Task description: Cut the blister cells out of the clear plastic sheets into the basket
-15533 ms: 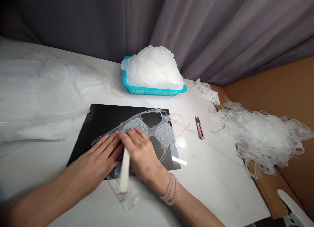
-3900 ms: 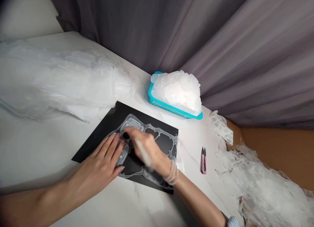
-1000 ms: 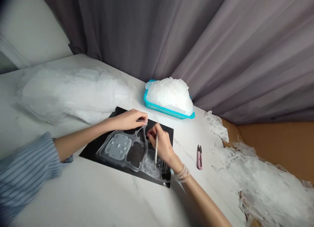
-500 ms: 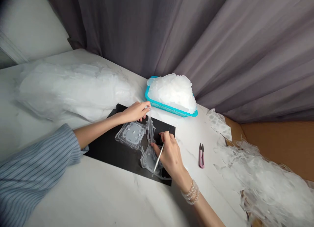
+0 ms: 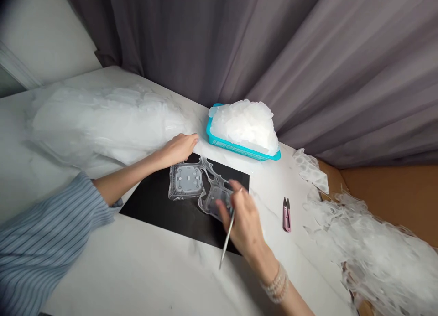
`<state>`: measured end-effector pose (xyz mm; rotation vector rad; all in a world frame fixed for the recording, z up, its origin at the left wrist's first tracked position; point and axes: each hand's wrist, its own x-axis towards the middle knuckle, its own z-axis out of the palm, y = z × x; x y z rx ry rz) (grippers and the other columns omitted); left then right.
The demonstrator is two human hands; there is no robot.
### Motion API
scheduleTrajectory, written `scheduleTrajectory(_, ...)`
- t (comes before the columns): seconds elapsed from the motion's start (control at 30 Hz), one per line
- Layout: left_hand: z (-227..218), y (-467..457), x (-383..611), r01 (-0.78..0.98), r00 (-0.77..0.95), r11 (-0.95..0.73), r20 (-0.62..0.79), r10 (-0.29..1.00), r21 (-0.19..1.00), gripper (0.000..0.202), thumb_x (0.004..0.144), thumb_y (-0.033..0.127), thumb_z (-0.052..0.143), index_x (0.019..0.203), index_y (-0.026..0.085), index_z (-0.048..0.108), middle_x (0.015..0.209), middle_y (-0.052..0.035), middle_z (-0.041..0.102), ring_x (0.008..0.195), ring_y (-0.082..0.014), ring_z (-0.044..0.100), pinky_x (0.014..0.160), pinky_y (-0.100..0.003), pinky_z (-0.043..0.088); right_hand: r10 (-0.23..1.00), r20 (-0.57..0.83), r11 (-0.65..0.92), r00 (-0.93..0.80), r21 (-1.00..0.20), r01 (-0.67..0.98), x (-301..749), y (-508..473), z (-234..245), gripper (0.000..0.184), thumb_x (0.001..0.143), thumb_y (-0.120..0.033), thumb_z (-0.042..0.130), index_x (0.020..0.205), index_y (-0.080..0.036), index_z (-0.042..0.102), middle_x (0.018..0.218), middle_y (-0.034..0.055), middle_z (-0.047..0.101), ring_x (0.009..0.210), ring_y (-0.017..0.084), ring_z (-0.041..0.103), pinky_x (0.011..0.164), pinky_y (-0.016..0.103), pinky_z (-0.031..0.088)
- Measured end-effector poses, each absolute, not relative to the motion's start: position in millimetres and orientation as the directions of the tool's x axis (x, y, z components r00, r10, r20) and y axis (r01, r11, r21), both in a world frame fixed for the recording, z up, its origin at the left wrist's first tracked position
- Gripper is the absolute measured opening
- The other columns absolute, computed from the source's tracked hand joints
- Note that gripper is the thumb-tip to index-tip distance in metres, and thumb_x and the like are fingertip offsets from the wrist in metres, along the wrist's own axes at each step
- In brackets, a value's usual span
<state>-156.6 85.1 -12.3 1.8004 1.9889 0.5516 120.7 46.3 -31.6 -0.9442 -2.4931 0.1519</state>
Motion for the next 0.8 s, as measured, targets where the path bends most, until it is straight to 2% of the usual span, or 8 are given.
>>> scheduleTrajectory(0.13,-12.7,81.0,-164.3,0.883,-0.089,0.089,-0.021,0.996,0.460,0.027,0.097,0.034,0.052,0.112,0.013,0.061,0.102,-0.0080,0.066,0.088,-0.0194,0.066,0.078,-0.039,0.055,0.487,0.272,0.865,-0.830,-0.279,0.416,120.5,14.0,-40.9,0.028,0.095,-0.017,0.049,0.122,-0.021,0.051,0.133,0.0194,0.060,0.126,0.032,0.057,0.101,0.057,0.051)
scheduleTrajectory(0.2,-10.2,74.5,-162.5,0.905,-0.066,0.048,0.029,0.997,0.422,0.029,0.100,0.028,0.043,0.114,0.008,0.059,0.103,-0.0150,0.066,0.097,-0.0262,0.065,0.083,-0.044,0.053,0.474,0.245,0.871,-0.845,-0.271,0.410,131.2,18.0,-45.0,0.028,0.096,-0.012,0.041,0.118,-0.021,0.055,0.136,0.0181,0.059,0.131,0.030,0.052,0.106,0.058,0.048)
scheduleTrajectory(0.3,-7.6,52.2,-155.8,0.928,0.012,-0.060,0.130,0.991,0.369,0.035,0.100,0.020,0.033,0.120,0.002,0.055,0.120,-0.0272,0.058,0.122,-0.0381,0.053,0.096,-0.054,0.045,0.458,0.179,0.870,-0.871,-0.295,0.396,156.9,38.2,-44.7,0.029,0.097,-0.012,0.038,0.112,-0.021,0.061,0.142,0.0147,0.055,0.135,0.028,0.048,0.110,0.057,0.045)
scheduleTrajectory(0.37,-11.8,28.2,-152.3,0.922,0.117,-0.169,0.166,0.979,0.349,0.035,0.099,0.017,0.032,0.122,0.005,0.056,0.131,-0.0255,0.055,0.130,-0.0368,0.046,0.105,-0.054,0.038,0.467,0.154,0.857,-0.871,-0.323,0.402,175.7,53.0,-42.3,0.028,0.098,-0.016,0.039,0.111,-0.023,0.063,0.144,0.0120,0.053,0.137,0.028,0.046,0.112,0.057,0.041)
scheduleTrajectory(0.47,-29.2,-13.3,-151.8,0.864,0.332,-0.370,0.167,0.928,0.341,0.034,0.097,0.018,0.039,0.125,0.012,0.057,0.142,-0.0164,0.053,0.138,-0.0282,0.043,0.114,-0.042,0.033,0.578,0.140,0.779,-0.804,-0.387,0.493,198.1,67.9,-40.7,0.030,0.099,-0.022,0.040,0.116,-0.027,0.064,0.140,0.0077,0.058,0.137,0.026,0.045,0.116,0.057,0.035)
scheduleTrajectory(0.53,-42.3,-36.6,-153.1,0.818,0.442,-0.478,0.182,0.878,0.319,0.040,0.098,0.025,0.041,0.134,0.012,0.052,0.148,-0.0172,0.048,0.141,-0.0302,0.038,0.117,-0.044,0.029,0.659,0.132,0.703,-0.741,-0.461,0.542,205.2,69.6,-40.3,0.033,0.099,-0.026,0.038,0.121,-0.028,0.062,0.130,0.0073,0.066,0.136,0.026,0.047,0.117,0.057,0.033)
scheduleTrajectory(0.7,-50.5,-60.5,-149.0,0.792,0.488,-0.517,0.173,0.856,0.325,0.044,0.100,0.032,0.041,0.139,0.014,0.048,0.151,-0.0169,0.043,0.145,-0.0301,0.031,0.120,-0.050,0.022,0.807,0.232,0.554,-0.543,-0.615,0.561,186.9,43.3,-29.4,0.017,0.097,-0.036,0.045,0.104,-0.028,0.058,0.116,0.0090,0.070,0.124,0.030,0.058,0.101,0.055,0.047)
scheduleTrajectory(0.8,-43.8,-61.9,-142.7,0.774,0.536,-0.558,0.160,0.829,0.299,0.043,0.100,0.030,0.040,0.138,0.012,0.050,0.151,-0.0183,0.044,0.145,-0.0307,0.031,0.120,-0.050,0.021,0.885,0.253,0.442,-0.390,-0.716,0.540,155.0,20.9,-17.4,0.035,0.100,-0.047,0.029,0.116,-0.028,0.053,0.095,0.0071,0.070,0.089,0.026,0.068,0.081,0.047,0.054)
